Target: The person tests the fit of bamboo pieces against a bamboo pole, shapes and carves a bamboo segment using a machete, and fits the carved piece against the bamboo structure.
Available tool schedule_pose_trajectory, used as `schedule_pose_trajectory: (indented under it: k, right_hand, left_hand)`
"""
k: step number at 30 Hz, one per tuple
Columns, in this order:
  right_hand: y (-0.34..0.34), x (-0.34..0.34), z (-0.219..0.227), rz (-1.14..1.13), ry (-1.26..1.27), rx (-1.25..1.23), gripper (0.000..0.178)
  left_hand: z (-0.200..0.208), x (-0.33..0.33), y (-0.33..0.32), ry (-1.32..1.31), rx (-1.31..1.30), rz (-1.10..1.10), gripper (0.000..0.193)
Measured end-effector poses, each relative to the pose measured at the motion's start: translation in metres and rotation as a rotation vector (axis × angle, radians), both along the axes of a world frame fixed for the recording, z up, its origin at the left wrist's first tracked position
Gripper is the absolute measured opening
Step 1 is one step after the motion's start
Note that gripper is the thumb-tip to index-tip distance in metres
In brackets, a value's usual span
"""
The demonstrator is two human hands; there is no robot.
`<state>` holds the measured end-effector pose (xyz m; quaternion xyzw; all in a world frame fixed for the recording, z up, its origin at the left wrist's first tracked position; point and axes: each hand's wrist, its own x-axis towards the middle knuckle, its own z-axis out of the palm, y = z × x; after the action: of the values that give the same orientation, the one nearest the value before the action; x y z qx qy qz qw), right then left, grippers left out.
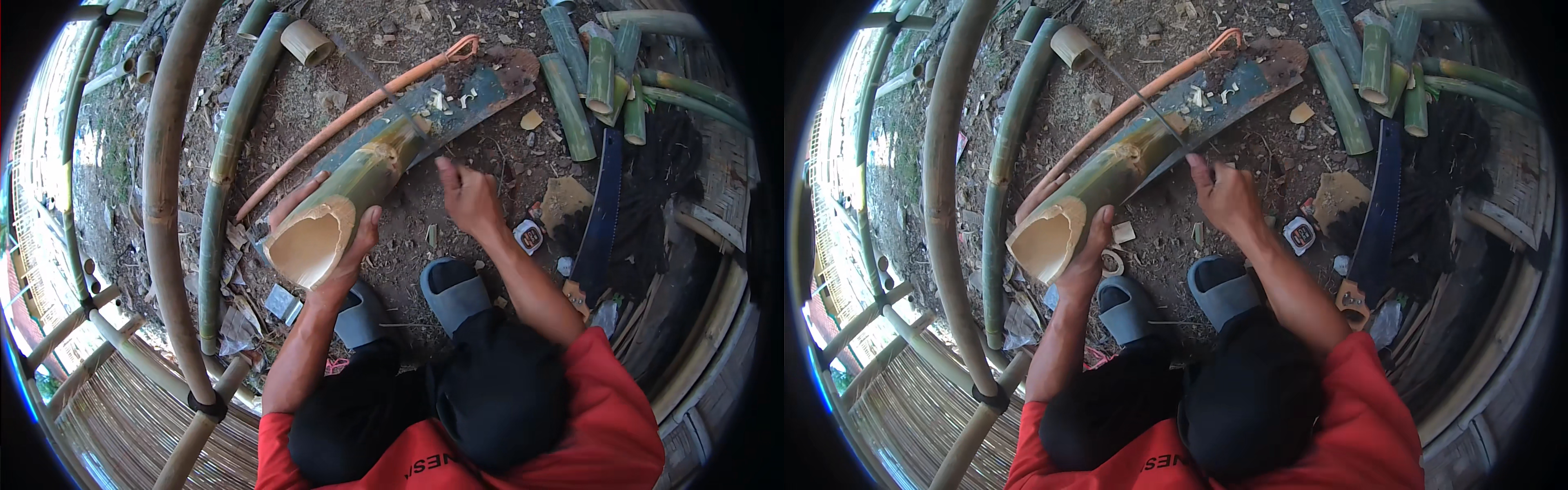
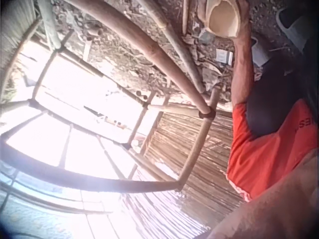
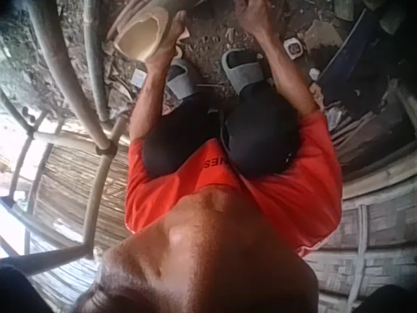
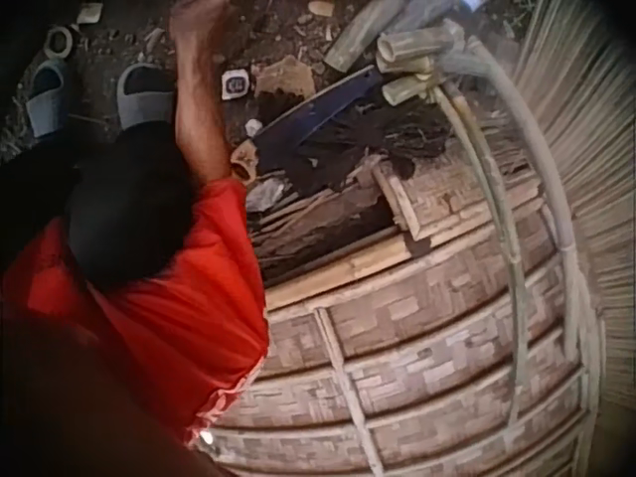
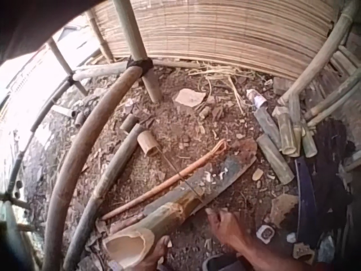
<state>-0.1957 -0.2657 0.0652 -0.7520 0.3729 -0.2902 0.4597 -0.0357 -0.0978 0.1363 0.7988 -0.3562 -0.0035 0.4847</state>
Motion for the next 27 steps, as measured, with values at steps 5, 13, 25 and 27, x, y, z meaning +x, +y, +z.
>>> schedule_pose_trajectory:
  k: [5, 13, 25, 27]
  right_hand:
    - [-0.010, 0.024, 0.010, 0.214, 0.646, 0.220, 0.069]
    - [-0.011, 0.000, -0.005, 0.116, 0.599, 0.214, 0.075]
    - [-0.016, 0.010, -0.006, 0.086, 0.593, 0.200, 0.074]
    - [-0.008, 0.018, 0.013, 0.173, 0.632, 0.254, 0.074]
  left_hand:
    - [-0.015, 0.010, 0.017, 0.171, 0.017, 0.085, 0.071]
    - [-0.009, 0.006, 0.008, 0.072, -0.037, -0.020, 0.073]
    - [-0.017, 0.004, 0.010, -0.067, 0.044, -0.058, 0.077]
    - [-0.024, 0.007, 0.024, 0.007, 0.038, 0.010, 0.078]
